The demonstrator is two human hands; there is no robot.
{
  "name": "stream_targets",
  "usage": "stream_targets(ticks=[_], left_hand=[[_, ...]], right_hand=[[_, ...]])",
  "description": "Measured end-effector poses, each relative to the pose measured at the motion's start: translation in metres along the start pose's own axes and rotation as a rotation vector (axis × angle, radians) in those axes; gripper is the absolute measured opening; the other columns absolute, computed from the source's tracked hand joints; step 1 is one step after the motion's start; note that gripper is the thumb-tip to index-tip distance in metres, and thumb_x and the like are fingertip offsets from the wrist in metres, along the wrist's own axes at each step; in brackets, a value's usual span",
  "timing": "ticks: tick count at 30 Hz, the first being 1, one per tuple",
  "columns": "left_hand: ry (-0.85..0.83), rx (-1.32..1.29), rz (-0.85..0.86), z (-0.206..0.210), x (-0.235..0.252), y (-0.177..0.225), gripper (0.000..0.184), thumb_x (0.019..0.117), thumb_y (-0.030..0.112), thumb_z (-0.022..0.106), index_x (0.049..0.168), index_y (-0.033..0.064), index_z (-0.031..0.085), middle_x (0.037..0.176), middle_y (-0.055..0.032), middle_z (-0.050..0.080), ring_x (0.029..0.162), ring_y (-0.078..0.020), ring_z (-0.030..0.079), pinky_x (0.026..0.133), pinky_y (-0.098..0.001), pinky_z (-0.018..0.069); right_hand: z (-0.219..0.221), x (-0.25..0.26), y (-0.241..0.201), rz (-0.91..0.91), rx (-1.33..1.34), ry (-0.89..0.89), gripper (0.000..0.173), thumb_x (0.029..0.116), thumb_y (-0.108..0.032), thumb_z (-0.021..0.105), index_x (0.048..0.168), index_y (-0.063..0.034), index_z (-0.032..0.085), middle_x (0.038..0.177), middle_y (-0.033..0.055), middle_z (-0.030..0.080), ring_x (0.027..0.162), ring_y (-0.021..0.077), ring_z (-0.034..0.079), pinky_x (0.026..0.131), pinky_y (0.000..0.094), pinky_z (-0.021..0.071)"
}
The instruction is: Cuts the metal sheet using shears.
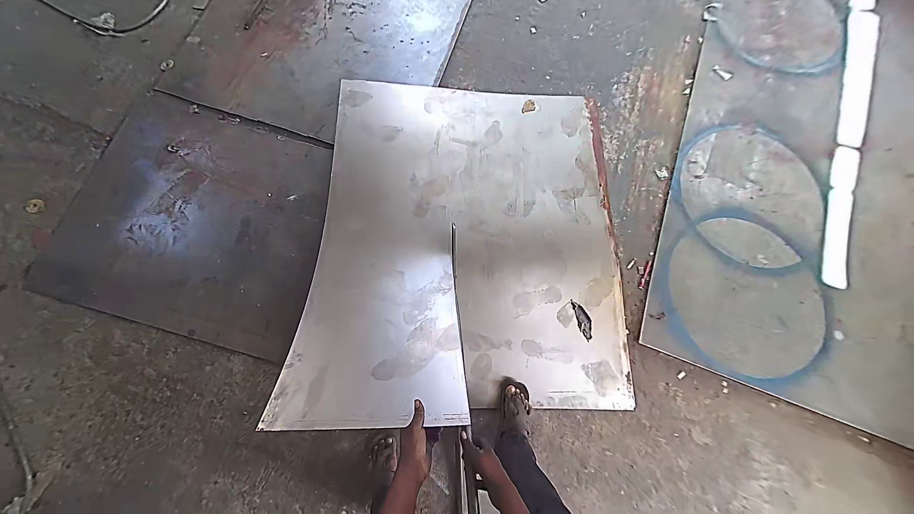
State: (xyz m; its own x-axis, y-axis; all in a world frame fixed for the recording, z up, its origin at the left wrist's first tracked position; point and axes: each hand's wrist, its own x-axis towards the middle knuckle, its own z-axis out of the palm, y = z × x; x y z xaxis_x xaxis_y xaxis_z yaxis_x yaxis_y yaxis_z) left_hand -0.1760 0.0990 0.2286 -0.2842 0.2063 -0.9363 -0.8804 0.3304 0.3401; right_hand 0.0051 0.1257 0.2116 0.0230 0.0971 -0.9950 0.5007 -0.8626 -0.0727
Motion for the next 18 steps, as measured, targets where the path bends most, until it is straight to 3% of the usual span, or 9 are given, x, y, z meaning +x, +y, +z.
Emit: stream_targets(ticks=[3, 5, 7, 8, 10, 12, 13, 15, 18], left_hand=[[0.013, -0.043, 0.012, 0.006, 0.004, -0.001, 0.052, 0.1077, 0.047, 0.048, 0.142, 0.0079, 0.054, 0.120, -0.0186, 0.070, 0.102, -0.0286, 0.070, 0.084, -0.0455, 0.0597], [0.039, -0.037, 0.029, 0.007, -0.002, -0.004, 0.051, 0.1081, 0.045, 0.047, 0.142, 0.0079, 0.053, 0.122, -0.0180, 0.069, 0.103, -0.0279, 0.070, 0.084, -0.0443, 0.0598], [0.062, -0.022, 0.073, 0.013, -0.009, 0.001, 0.047, 0.1083, 0.041, 0.049, 0.140, 0.0060, 0.054, 0.118, -0.0178, 0.070, 0.099, -0.0259, 0.071, 0.081, -0.0412, 0.0606], [0.052, -0.020, 0.096, 0.015, -0.009, 0.000, 0.045, 0.1086, 0.038, 0.050, 0.139, 0.0049, 0.054, 0.115, -0.0175, 0.071, 0.096, -0.0248, 0.072, 0.079, -0.0397, 0.0609], [0.041, -0.023, 0.153, 0.016, -0.006, -0.007, 0.040, 0.1088, 0.031, 0.052, 0.138, 0.0022, 0.052, 0.111, -0.0184, 0.070, 0.089, -0.0243, 0.072, 0.072, -0.0379, 0.0614], [0.061, -0.015, 0.169, 0.013, 0.000, -0.012, 0.036, 0.1087, 0.027, 0.053, 0.135, 0.0015, 0.054, 0.104, -0.0174, 0.071, 0.078, -0.0221, 0.071, 0.064, -0.0347, 0.0600], [0.079, -0.012, 0.166, 0.012, 0.001, -0.012, 0.034, 0.1089, 0.027, 0.052, 0.131, 0.0013, 0.056, 0.097, -0.0157, 0.071, 0.069, -0.0192, 0.067, 0.056, -0.0312, 0.0566], [0.085, -0.026, 0.157, 0.013, -0.006, -0.007, 0.030, 0.1090, 0.025, 0.052, 0.124, 0.0002, 0.058, 0.086, -0.0136, 0.069, 0.055, -0.0150, 0.059, 0.047, -0.0267, 0.0499], [-0.008, -0.086, 0.250, 0.032, -0.022, 0.014, 0.023, 0.1070, 0.015, 0.055, 0.121, -0.0034, 0.055, 0.082, -0.0147, 0.068, 0.050, -0.0135, 0.056, 0.044, -0.0247, 0.0483]], right_hand=[[-0.018, -0.011, -0.006, -0.007, 0.036, -0.001, 0.067, 0.1000, -0.065, 0.053, 0.143, -0.0135, 0.054, 0.116, 0.0191, 0.071, 0.102, 0.0357, 0.071, 0.083, 0.0582, 0.0563], [-0.017, -0.014, 0.019, -0.016, -0.109, -0.032, 0.066, 0.0949, -0.061, 0.065, 0.136, -0.0093, 0.057, 0.115, 0.0183, 0.069, 0.100, 0.0329, 0.068, 0.082, 0.0559, 0.0551], [0.000, -0.008, 0.048, -0.059, -0.186, -0.061, 0.068, 0.0848, -0.053, 0.080, 0.127, -0.0043, 0.058, 0.101, 0.0166, 0.068, 0.086, 0.0276, 0.066, 0.077, 0.0493, 0.0554], [0.010, -0.003, 0.061, -0.065, -0.118, -0.069, 0.059, 0.0851, -0.045, 0.082, 0.121, -0.0026, 0.060, 0.092, 0.0138, 0.067, 0.076, 0.0231, 0.064, 0.069, 0.0429, 0.0549], [0.023, -0.002, 0.067, 0.015, 0.103, -0.093, 0.037, 0.0988, -0.037, 0.070, 0.108, -0.0017, 0.062, 0.079, 0.0107, 0.065, 0.062, 0.0195, 0.062, 0.055, 0.0357, 0.0524], [0.031, -0.005, 0.062, 0.077, 0.217, -0.083, 0.043, 0.1035, -0.043, 0.062, 0.086, -0.0044, 0.056, 0.057, 0.0057, 0.052, 0.042, 0.0166, 0.050, 0.040, 0.0326, 0.0461], [0.033, -0.008, 0.062, 0.097, 0.226, -0.052, 0.044, 0.1032, -0.044, 0.062, 0.082, -0.0061, 0.052, 0.052, 0.0031, 0.044, 0.038, 0.0153, 0.044, 0.037, 0.0321, 0.0426], [0.036, -0.022, 0.062, 0.109, 0.231, 0.026, 0.043, 0.1010, -0.042, 0.066, 0.082, -0.0064, 0.052, 0.049, 0.0012, 0.039, 0.035, 0.0139, 0.039, 0.035, 0.0311, 0.0393], [0.036, -0.041, 0.045, 0.054, 0.258, 0.051, 0.039, 0.1006, -0.039, 0.067, 0.086, -0.0062, 0.053, 0.050, 0.0011, 0.038, 0.036, 0.0133, 0.038, 0.035, 0.0304, 0.0390]])
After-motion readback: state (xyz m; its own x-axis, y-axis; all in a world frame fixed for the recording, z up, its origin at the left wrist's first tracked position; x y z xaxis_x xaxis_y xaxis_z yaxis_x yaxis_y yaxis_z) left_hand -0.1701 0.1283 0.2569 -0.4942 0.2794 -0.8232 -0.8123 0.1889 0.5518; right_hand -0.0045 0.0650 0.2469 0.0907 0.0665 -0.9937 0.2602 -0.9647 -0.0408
